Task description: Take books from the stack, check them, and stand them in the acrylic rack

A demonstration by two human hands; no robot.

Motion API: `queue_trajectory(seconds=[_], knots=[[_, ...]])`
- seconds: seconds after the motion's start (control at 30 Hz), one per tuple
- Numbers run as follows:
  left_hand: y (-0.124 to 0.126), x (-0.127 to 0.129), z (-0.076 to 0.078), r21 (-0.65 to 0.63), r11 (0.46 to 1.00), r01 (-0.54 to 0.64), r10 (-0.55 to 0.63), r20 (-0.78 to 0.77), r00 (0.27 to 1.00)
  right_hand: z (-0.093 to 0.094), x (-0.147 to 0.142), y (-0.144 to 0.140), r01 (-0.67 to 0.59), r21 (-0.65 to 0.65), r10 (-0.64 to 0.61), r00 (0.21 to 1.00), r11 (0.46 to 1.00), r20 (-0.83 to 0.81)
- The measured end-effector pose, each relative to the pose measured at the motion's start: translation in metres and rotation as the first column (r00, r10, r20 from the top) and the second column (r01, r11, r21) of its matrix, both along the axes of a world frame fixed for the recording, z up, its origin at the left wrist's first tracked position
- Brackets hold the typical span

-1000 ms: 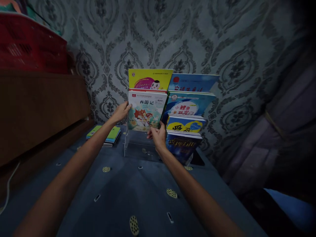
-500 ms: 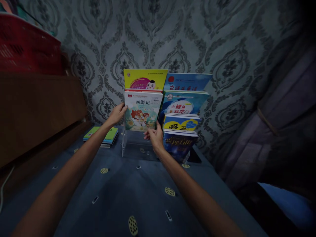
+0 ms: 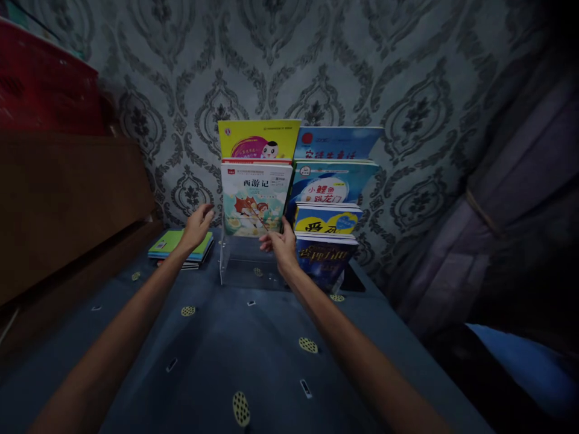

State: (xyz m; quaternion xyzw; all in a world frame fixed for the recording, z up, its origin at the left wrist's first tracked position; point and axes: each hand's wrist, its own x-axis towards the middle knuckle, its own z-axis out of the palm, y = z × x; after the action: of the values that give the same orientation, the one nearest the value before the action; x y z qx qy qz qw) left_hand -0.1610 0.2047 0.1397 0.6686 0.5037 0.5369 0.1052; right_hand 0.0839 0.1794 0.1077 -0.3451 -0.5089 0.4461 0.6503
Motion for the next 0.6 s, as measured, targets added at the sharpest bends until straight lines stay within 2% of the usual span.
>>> queue_trajectory(seconds=[0.1,0.2,0.27,0.3,0.4,0.47,0.6], knots=[[-0.011,-0.007,-0.017,-0.039,0.999,-0.021,0.022,0.035,0.999,-0.001,-0.003,-0.001,0.005,0.001,-0.005,1.000,1.000,0.012],[-0.028,0.002,-0.016,-0.007,0.999,-0.041,0.041,0.038,0.998,-0.003,-0.006,-0.001,0.002,0.003,-0.002,0.999,1.000,0.034],[-0.040,0.021,-0.004,0.058,0.998,-0.005,0.005,-0.003,1.000,-0.005,-0.006,0.000,-0.006,-0.002,0.006,0.999,1.000,0.037],[-0.046,0.036,0.004,0.083,0.995,0.049,-0.046,-0.037,0.998,-0.005,-0.006,0.000,-0.009,-0.004,0.009,0.999,1.000,0.040],[-0.060,0.089,0.032,0.058,0.959,0.278,-0.266,-0.164,0.950,-0.006,-0.005,-0.001,-0.011,0.011,0.010,0.998,1.000,0.061],[-0.063,0.125,0.048,0.030,0.925,0.379,-0.361,-0.246,0.900,-0.005,-0.005,-0.007,-0.002,0.061,-0.003,0.997,0.998,0.077],[-0.055,0.176,0.068,-0.010,0.910,0.415,-0.403,-0.264,0.876,0.006,0.004,-0.034,-0.004,0.171,-0.021,0.989,0.985,0.144]])
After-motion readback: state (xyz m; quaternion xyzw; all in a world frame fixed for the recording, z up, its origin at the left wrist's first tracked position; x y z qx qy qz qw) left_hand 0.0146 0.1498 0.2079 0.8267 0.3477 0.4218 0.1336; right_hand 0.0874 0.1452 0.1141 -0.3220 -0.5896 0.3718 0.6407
